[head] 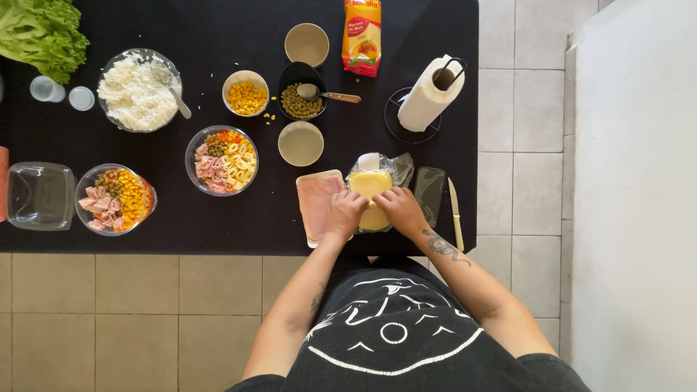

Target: The person cuts slices of ham and cheese into small pieces using a knife and adds them to bowls containing mixed vegetables. The person handles the ham and cheese, using a knife to cut them, and places the cut pieces into the bowls.

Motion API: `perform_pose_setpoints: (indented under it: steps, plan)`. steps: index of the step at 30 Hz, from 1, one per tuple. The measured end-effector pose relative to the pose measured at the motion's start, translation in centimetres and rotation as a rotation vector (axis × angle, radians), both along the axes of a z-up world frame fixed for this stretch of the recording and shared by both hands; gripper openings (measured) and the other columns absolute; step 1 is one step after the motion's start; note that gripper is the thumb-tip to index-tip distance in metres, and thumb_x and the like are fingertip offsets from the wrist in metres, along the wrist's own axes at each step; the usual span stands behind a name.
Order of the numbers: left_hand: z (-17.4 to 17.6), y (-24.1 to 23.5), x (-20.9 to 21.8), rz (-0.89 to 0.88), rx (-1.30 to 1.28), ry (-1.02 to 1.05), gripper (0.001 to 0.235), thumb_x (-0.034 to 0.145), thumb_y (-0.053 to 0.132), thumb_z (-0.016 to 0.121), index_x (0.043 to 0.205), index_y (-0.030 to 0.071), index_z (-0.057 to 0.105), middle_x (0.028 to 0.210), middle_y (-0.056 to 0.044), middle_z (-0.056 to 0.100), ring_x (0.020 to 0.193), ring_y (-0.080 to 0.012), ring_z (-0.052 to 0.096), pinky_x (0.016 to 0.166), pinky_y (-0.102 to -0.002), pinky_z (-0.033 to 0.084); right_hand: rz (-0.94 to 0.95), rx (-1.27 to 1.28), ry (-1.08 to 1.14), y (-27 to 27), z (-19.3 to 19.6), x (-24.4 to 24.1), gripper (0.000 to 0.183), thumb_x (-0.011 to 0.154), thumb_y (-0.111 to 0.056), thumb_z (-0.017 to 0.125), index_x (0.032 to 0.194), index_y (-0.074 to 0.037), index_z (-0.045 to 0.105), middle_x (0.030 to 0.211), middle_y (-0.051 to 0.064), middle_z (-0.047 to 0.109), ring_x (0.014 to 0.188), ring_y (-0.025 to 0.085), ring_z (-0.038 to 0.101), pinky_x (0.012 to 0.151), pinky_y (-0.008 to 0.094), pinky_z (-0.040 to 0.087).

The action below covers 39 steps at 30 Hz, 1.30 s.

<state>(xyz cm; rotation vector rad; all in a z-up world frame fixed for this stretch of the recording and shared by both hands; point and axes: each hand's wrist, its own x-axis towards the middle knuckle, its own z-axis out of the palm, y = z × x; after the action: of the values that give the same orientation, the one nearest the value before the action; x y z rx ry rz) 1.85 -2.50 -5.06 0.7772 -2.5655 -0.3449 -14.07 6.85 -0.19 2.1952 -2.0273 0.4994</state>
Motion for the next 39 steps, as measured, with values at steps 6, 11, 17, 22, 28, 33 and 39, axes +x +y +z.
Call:
perform_pose_setpoints:
  steps: [6,11,17,22,28,33,39]
  plan:
    - [1.3,-0.3,-0.6,0.031,-0.011,0.040,0.018,0.072,0.037,0.070,0.081,0.029,0.057,0.091,0.006,0.058,0.083,-0.0186,0.057,0.066,-0.031,0.046,-0.006,-0.007,0.097,-0.3,-1.3,-0.8,0.011,0.092,-0.024,0.042,0.091,-0.024,0.054,0.091,-0.006,0.050,0.096,0.016,0.050,0.077,0.030,0.038]
    - [1.9,-1.1,-0.2,-0.017,0.021,0.013,0.009,0.080,0.035,0.065,0.084,0.029,0.060,0.081,0.007,0.056,0.079,-0.0162,0.056,0.068,-0.029,0.043,-0.011,0.003,0.059,-0.8,0.6,-0.3,0.013,0.093,-0.020,0.042,0.094,-0.020,0.055,0.095,-0.003,0.051,0.098,0.018,0.050,0.080,0.031,0.038]
    - [2.2,-1.9,-0.7,0.046,-0.018,0.060,0.017,0.076,0.035,0.068,0.089,0.030,0.059,0.084,0.008,0.057,0.079,-0.0152,0.056,0.070,-0.029,0.043,-0.019,-0.007,0.010,-1.6,-1.4,-1.1,0.018,0.096,-0.016,0.040,0.100,-0.019,0.057,0.095,-0.003,0.055,0.099,0.016,0.054,0.083,0.031,0.039]
    - [1.4,-2.5,-0.8,0.048,-0.026,0.004,0.017,0.076,0.038,0.067,0.091,0.033,0.060,0.087,0.010,0.056,0.086,-0.0134,0.054,0.078,-0.029,0.040,-0.067,-0.051,0.028,-3.0,-2.1,-0.8,0.011,0.089,-0.018,0.044,0.086,-0.018,0.055,0.088,-0.002,0.051,0.090,0.019,0.052,0.073,0.032,0.039]
    - [1.1,-4.0,-1.2,0.054,-0.070,0.001,0.014,0.079,0.040,0.063,0.091,0.034,0.059,0.078,0.011,0.056,0.090,-0.0099,0.054,0.081,-0.028,0.041,-0.041,-0.064,0.045,-3.3,-1.7,-0.2,0.016,0.089,-0.014,0.043,0.097,-0.020,0.057,0.088,-0.002,0.053,0.084,0.017,0.056,0.071,0.029,0.044]
    - [2.4,-4.2,-1.2,0.102,-0.088,-0.050,0.015,0.080,0.042,0.061,0.094,0.037,0.058,0.089,0.013,0.055,0.091,-0.0096,0.051,0.082,-0.032,0.035,-0.112,-0.038,0.033,-4.2,-3.6,-0.8,0.024,0.086,-0.012,0.043,0.104,-0.020,0.057,0.088,-0.002,0.053,0.084,0.018,0.057,0.069,0.029,0.044]
    - [-0.2,-5.5,-2.1,0.113,-0.084,-0.054,0.009,0.084,0.039,0.058,0.091,0.034,0.056,0.086,0.013,0.056,0.089,-0.0104,0.052,0.079,-0.034,0.037,-0.079,0.058,0.183,-4.3,-0.9,-0.3,0.025,0.092,-0.019,0.039,0.111,-0.021,0.054,0.107,-0.004,0.053,0.111,0.016,0.048,0.089,0.031,0.038]
